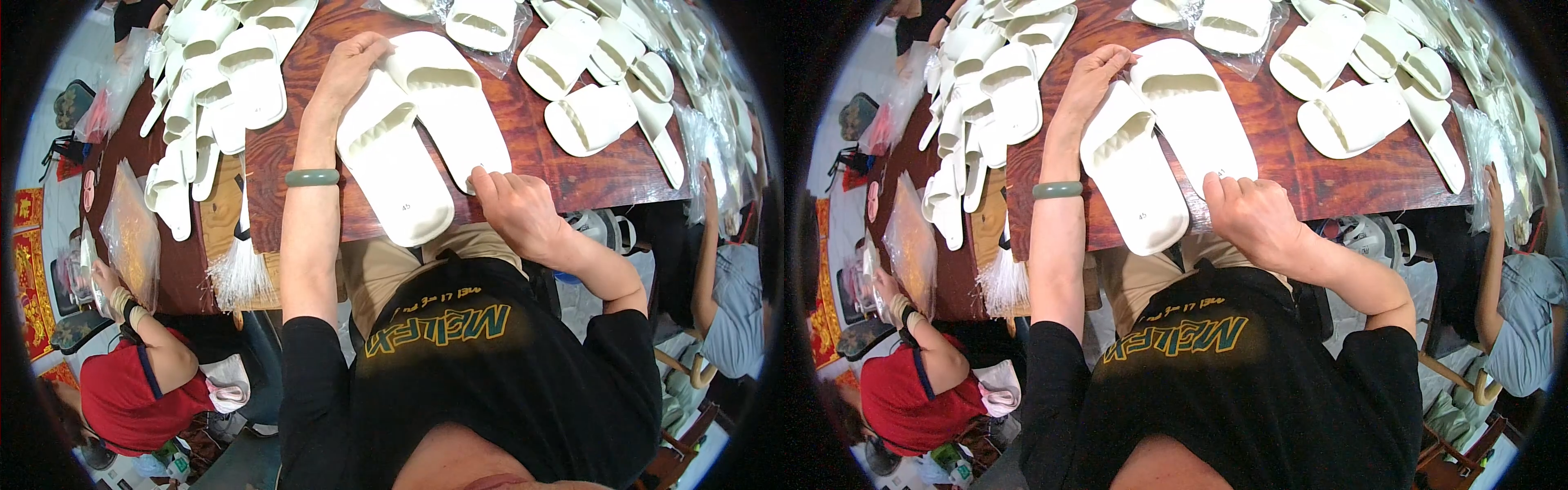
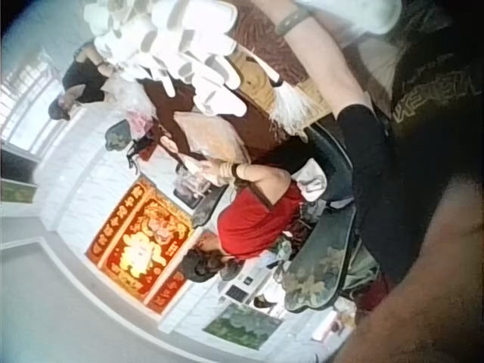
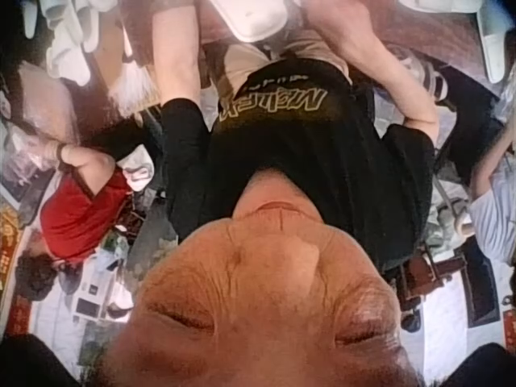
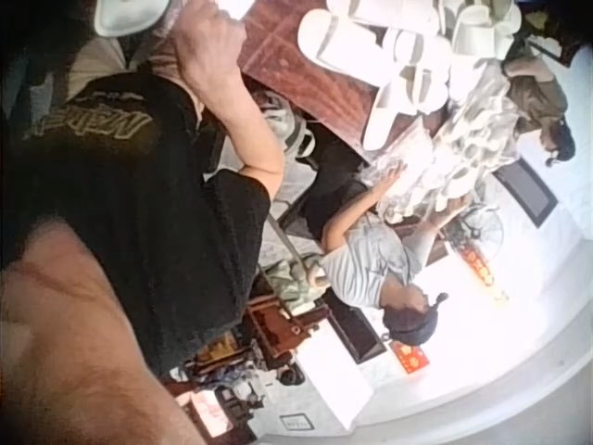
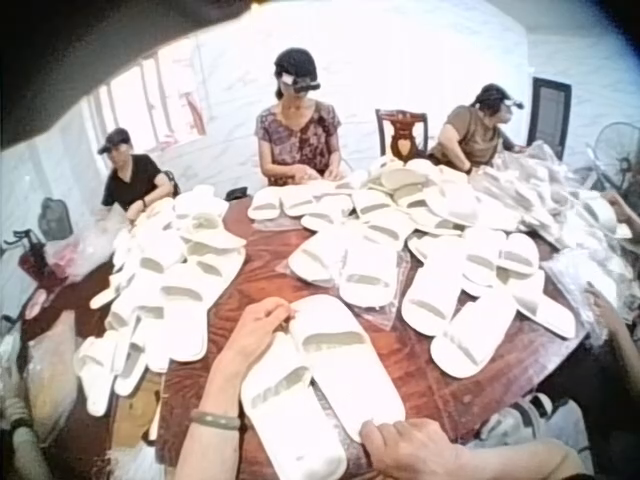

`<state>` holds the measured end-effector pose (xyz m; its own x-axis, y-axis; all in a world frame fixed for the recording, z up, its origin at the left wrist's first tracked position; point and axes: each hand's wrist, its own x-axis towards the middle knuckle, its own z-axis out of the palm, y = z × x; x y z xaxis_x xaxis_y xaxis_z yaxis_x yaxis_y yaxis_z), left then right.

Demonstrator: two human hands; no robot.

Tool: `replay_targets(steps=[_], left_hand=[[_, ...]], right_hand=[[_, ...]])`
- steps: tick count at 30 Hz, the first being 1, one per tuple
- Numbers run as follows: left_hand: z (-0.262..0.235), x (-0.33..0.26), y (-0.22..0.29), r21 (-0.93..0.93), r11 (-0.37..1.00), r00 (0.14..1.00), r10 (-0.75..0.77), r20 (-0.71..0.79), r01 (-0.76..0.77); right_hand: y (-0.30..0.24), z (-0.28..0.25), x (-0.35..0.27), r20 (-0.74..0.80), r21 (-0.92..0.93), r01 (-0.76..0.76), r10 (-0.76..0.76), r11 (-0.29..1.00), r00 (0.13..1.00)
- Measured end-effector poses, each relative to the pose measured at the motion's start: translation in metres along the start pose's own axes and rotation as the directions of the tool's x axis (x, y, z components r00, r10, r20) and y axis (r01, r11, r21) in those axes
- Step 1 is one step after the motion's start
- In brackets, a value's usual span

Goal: Inspecting, cleaning, and assembling components of white slippers at a manufacturing table.

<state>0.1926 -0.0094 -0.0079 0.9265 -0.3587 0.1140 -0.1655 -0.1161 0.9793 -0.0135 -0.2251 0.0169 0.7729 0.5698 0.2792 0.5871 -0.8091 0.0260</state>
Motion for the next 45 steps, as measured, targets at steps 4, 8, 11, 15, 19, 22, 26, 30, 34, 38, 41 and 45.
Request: replay_targets(steps=[4,8,11,15,19,22,26,30,34,38,41,45], left_hand=[[-0.002,0.000,-0.001,0.015,1.000,1.000,0.009,0.003,-0.009],[-0.001,0.001,-0.001,-0.026,1.000,1.000,0.013,0.008,-0.013],[-0.001,0.002,0.000,-0.020,1.000,1.000,0.016,-0.002,-0.016],[-0.002,0.005,0.000,-0.024,1.000,1.000,0.010,0.007,-0.010],[-0.006,0.009,-0.008,-0.102,0.993,0.998,0.051,-0.043,-0.055],[-0.009,0.013,-0.004,-0.071,0.997,1.000,-0.024,0.001,0.024],[-0.006,0.022,0.009,-0.061,0.985,0.986,-0.162,0.028,0.163],[-0.001,0.027,0.009,-0.103,0.973,0.978,-0.204,0.042,0.207],[-0.006,0.026,0.001,-0.252,0.963,0.995,-0.104,-0.008,0.099],[-0.017,0.018,0.002,-0.466,0.885,0.987,-0.084,-0.137,0.011],[-0.016,0.007,0.012,-0.490,0.870,0.984,-0.031,-0.174,-0.059],[-0.013,-0.018,0.039,-0.367,0.919,0.969,0.056,-0.239,-0.143]], right_hand=[[0.004,-0.002,-0.002,-0.043,-0.036,0.011,-0.012,0.999,0.999],[0.008,0.001,0.002,-0.121,0.005,0.069,-0.067,0.998,0.990],[0.010,0.001,0.011,0.041,0.088,0.041,-0.045,0.995,0.998],[0.029,0.009,0.040,-0.086,-0.019,0.171,-0.172,0.985,0.981],[0.047,0.020,0.069,-0.108,-0.029,0.199,-0.201,0.980,0.974],[0.063,0.031,0.082,-0.123,-0.043,0.196,-0.200,0.980,0.972],[0.076,0.046,0.087,-0.152,0.031,0.170,-0.163,0.985,0.975],[0.078,0.052,0.087,-0.216,0.097,0.143,-0.119,0.985,0.969],[0.079,0.052,0.089,-0.247,0.134,0.157,-0.121,0.978,0.961],[0.078,0.051,0.089,-0.280,0.127,0.191,-0.149,0.973,0.948],[0.081,0.050,0.089,-0.288,0.146,0.207,-0.159,0.967,0.944],[0.074,0.028,0.104,-0.568,0.161,0.293,-0.154,0.943,0.809]])
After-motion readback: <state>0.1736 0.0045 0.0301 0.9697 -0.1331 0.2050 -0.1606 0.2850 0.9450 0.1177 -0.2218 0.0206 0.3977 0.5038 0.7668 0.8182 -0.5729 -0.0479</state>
